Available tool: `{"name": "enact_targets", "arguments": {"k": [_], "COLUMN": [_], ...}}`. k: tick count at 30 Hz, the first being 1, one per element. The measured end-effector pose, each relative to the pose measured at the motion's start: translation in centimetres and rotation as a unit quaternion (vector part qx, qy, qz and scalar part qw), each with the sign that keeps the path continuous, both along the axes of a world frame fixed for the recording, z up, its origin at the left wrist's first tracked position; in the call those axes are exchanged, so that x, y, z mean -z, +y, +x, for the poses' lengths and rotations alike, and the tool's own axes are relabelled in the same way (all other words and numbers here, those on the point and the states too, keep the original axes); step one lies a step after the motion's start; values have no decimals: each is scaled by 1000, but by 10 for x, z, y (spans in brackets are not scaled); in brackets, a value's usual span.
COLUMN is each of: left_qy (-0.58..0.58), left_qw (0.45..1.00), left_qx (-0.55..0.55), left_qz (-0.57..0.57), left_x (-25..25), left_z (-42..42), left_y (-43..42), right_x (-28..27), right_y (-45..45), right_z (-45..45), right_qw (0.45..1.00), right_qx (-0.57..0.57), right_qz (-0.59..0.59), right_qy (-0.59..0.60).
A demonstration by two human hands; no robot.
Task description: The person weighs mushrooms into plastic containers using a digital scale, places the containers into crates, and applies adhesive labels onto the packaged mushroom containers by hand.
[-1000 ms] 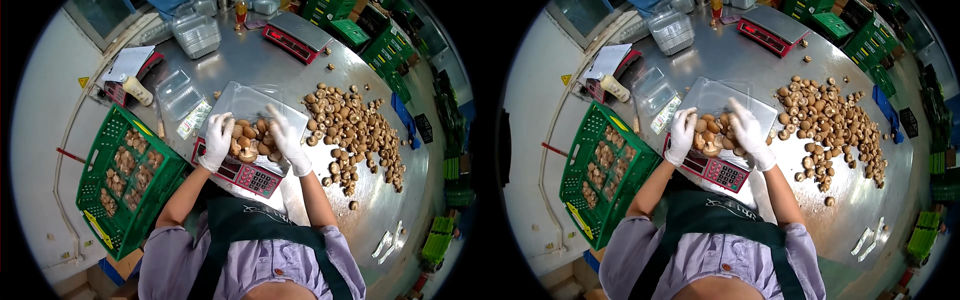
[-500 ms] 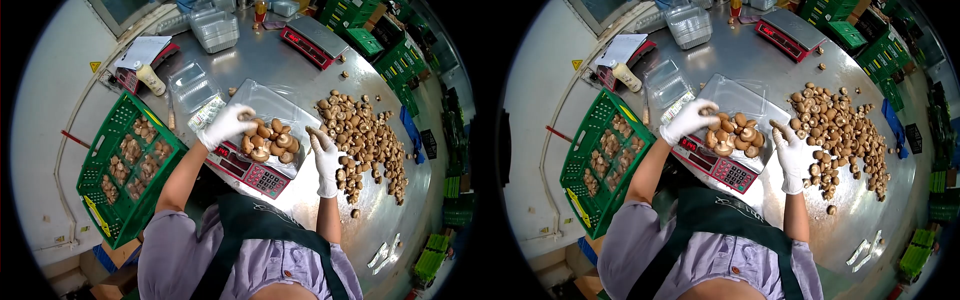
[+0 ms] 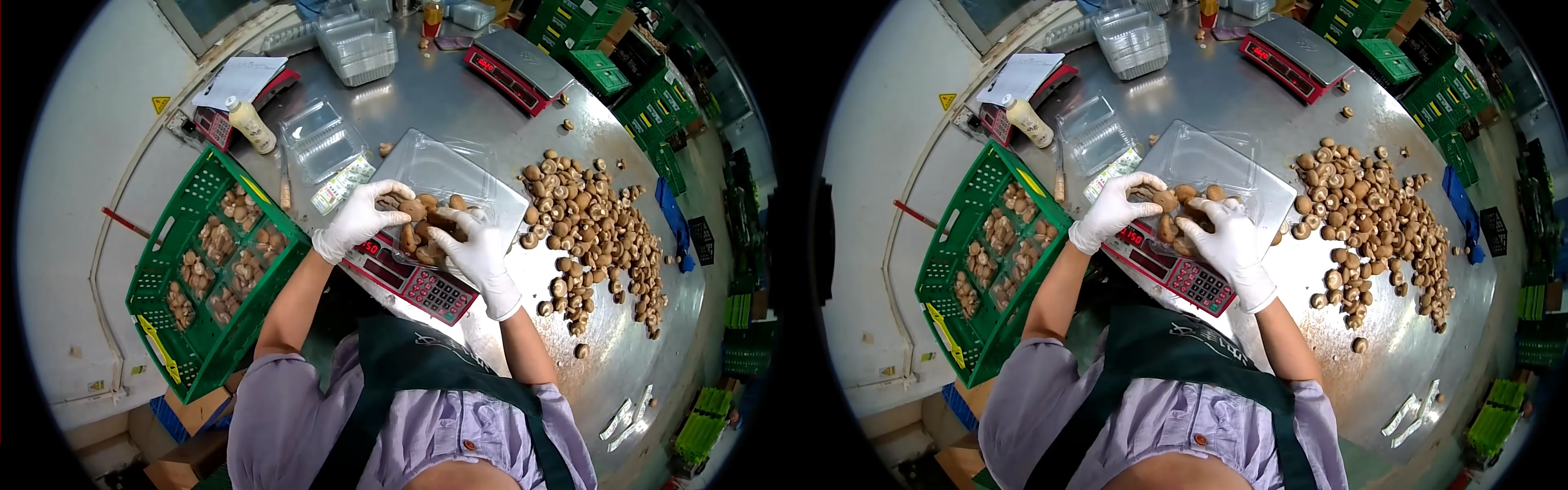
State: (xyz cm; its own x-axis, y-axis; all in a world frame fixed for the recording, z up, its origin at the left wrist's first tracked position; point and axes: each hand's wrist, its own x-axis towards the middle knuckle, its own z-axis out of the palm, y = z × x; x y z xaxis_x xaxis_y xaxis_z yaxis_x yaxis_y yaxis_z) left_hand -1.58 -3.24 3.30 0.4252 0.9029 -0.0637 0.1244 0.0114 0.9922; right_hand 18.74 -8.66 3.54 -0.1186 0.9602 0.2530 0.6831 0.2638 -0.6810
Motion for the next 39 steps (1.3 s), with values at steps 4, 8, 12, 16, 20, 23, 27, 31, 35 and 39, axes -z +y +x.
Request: {"name": "enact_targets", "arguments": {"k": [4,8,12,16,20,23,27,31,35,39], "left_qy": [-36,-24,73,213,148,48,-27,-60,-92,-86], "left_qw": [999,999,992,918,965,983,977,974,971,970], "left_qx": [12,14,36,-6,-75,-146,-171,-124,-118,-119], "left_qz": [-6,32,98,335,204,101,-123,-182,-185,-192], "left_x": [-4,5,19,31,23,43,30,45,43,44], "left_z": [6,3,3,9,2,-4,8,23,32,35], "left_y": [-6,0,6,10,28,61,78,97,99,98], "right_x": [9,2,-5,15,32,25,18,10,16,14], "right_y": [4,-16,-62,-90,-116,-110,-92,-70,-56,-52], "right_z": [-11,-5,31,68,113,135,136,117,77,17], "right_qw": [995,990,975,851,918,935,957,963,995,987], "right_qx": [12,6,-154,-168,28,102,171,178,84,-15], "right_qz": [94,120,-132,-413,-317,-280,-221,-204,45,130], "right_qy": [-5,72,94,-278,-237,-192,-72,11,7,-95]}}
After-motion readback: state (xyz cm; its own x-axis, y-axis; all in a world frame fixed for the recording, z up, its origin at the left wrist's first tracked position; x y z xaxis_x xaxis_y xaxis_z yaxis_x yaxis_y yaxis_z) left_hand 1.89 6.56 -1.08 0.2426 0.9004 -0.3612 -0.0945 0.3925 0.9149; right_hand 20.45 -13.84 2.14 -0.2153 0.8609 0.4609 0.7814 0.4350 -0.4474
